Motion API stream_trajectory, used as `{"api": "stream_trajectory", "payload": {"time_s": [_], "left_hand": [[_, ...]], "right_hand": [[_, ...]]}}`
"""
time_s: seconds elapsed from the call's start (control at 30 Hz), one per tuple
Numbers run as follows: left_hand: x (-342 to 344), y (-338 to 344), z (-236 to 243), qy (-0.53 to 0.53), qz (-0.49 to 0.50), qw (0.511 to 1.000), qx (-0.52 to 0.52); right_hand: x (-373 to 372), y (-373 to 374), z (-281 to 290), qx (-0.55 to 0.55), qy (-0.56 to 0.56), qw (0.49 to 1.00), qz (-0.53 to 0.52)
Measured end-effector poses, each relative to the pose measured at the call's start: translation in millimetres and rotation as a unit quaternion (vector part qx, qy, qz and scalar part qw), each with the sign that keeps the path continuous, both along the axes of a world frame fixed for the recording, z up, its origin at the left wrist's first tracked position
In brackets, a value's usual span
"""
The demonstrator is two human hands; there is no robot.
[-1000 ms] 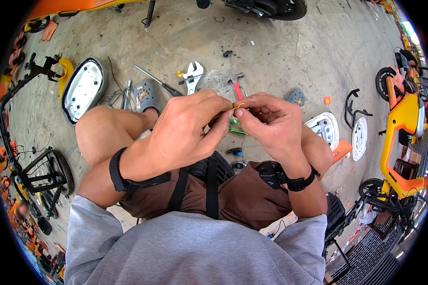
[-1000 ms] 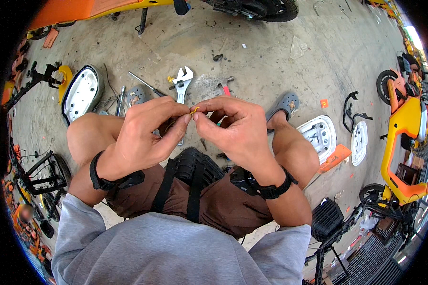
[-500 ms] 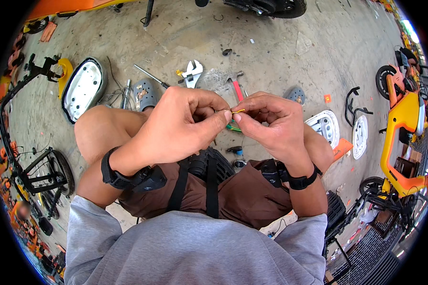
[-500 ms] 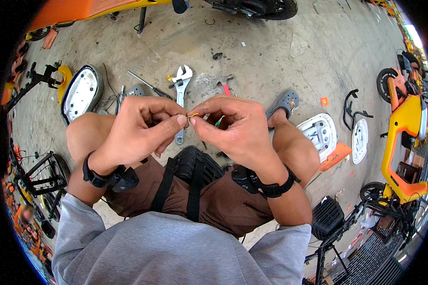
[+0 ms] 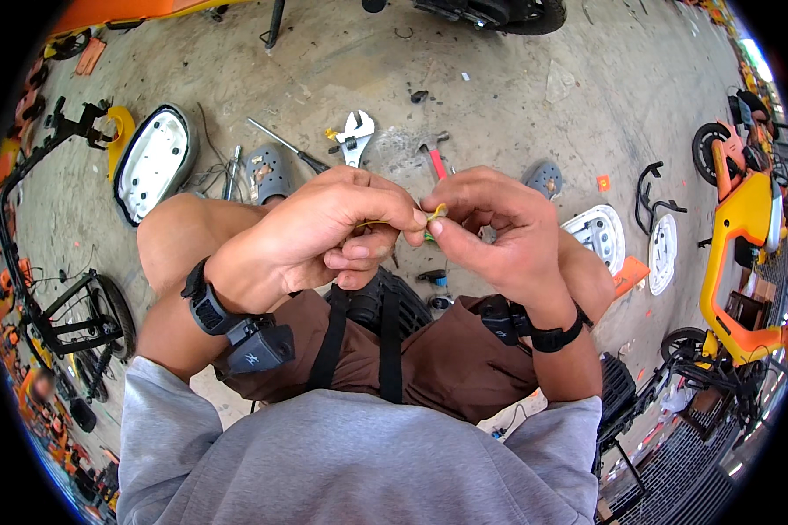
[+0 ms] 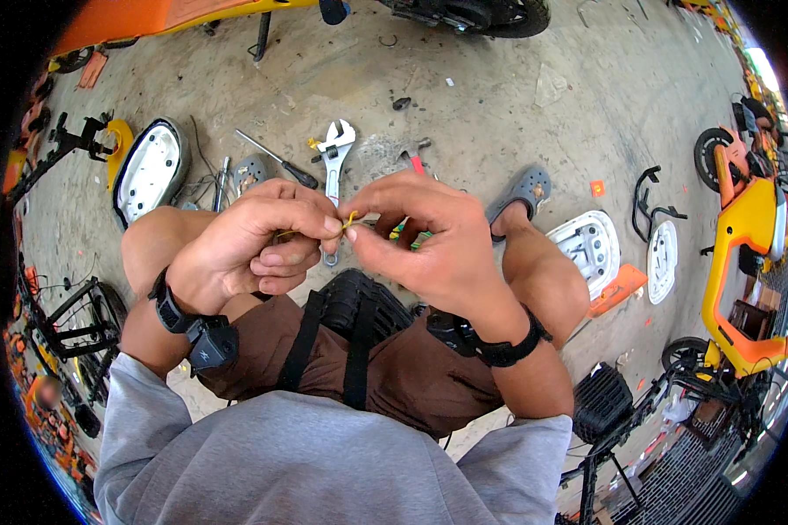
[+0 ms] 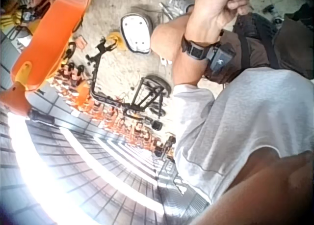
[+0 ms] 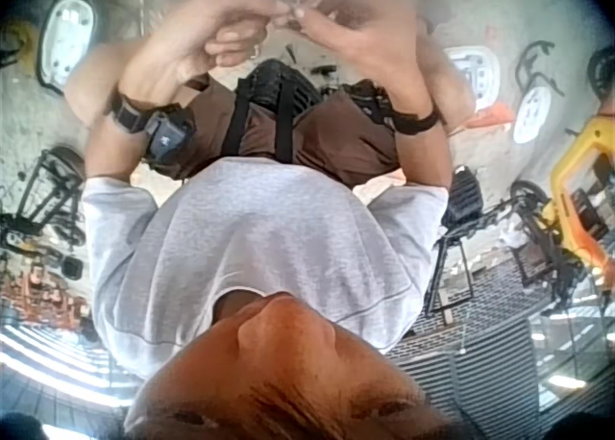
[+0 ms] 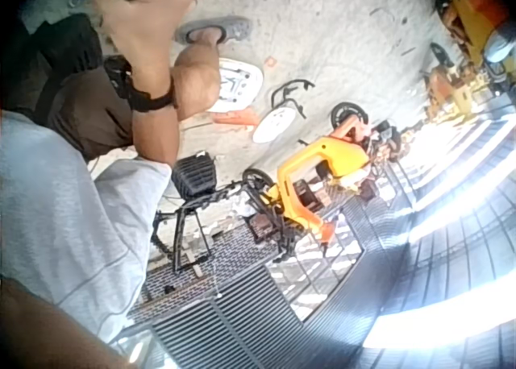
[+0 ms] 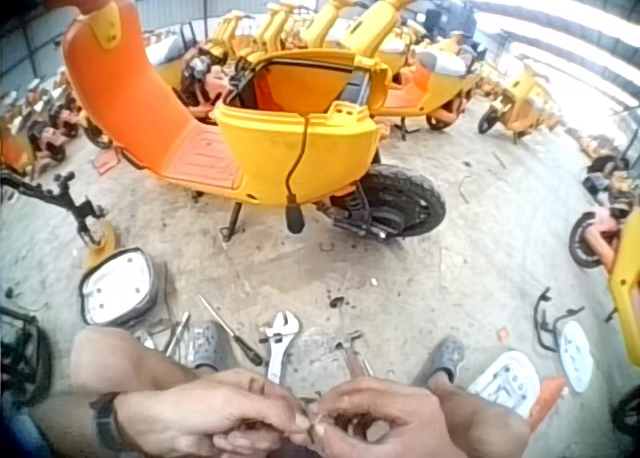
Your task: The person uses a wire stripper to remove insulation from wires and then connects them together by hand while sitting on the floor among scooters.
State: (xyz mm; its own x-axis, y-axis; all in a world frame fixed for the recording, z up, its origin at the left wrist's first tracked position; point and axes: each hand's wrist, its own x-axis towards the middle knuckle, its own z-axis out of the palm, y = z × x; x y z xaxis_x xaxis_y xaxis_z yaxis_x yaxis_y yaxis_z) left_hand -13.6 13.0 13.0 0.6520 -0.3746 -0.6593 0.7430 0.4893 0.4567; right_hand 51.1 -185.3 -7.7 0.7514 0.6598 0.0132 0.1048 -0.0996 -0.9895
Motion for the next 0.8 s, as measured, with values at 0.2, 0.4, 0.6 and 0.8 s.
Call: {"api": "stream_trajectory", "payload": {"time_s": [0.2, 0.4, 0.6, 0.8], "left_hand": [[-1.2, -0.6, -1.1, -0.002, 0.001, 1.0, -0.016], [-0.2, -1.7, 0.1, -0.017, 0.004, 1.0, -0.006], [-0.8, -2.1, -1.3, -0.015, 0.005, 1.0, -0.011], [-0.6, -2.4, -3.3, 0.014, 0.003, 0.999, -0.029]], "right_hand": [[6.8, -5.9, -0.7, 0.01, 0.023, 0.998, 0.055], [6.5, -7.1, -1.2, 0.006, 0.058, 0.997, 0.047], [6.7, -7.6, -4.1, 0.009, 0.047, 0.998, 0.046], [4.4, -6.7, -1.9, -0.005, 0.013, 0.999, 0.036]]}}
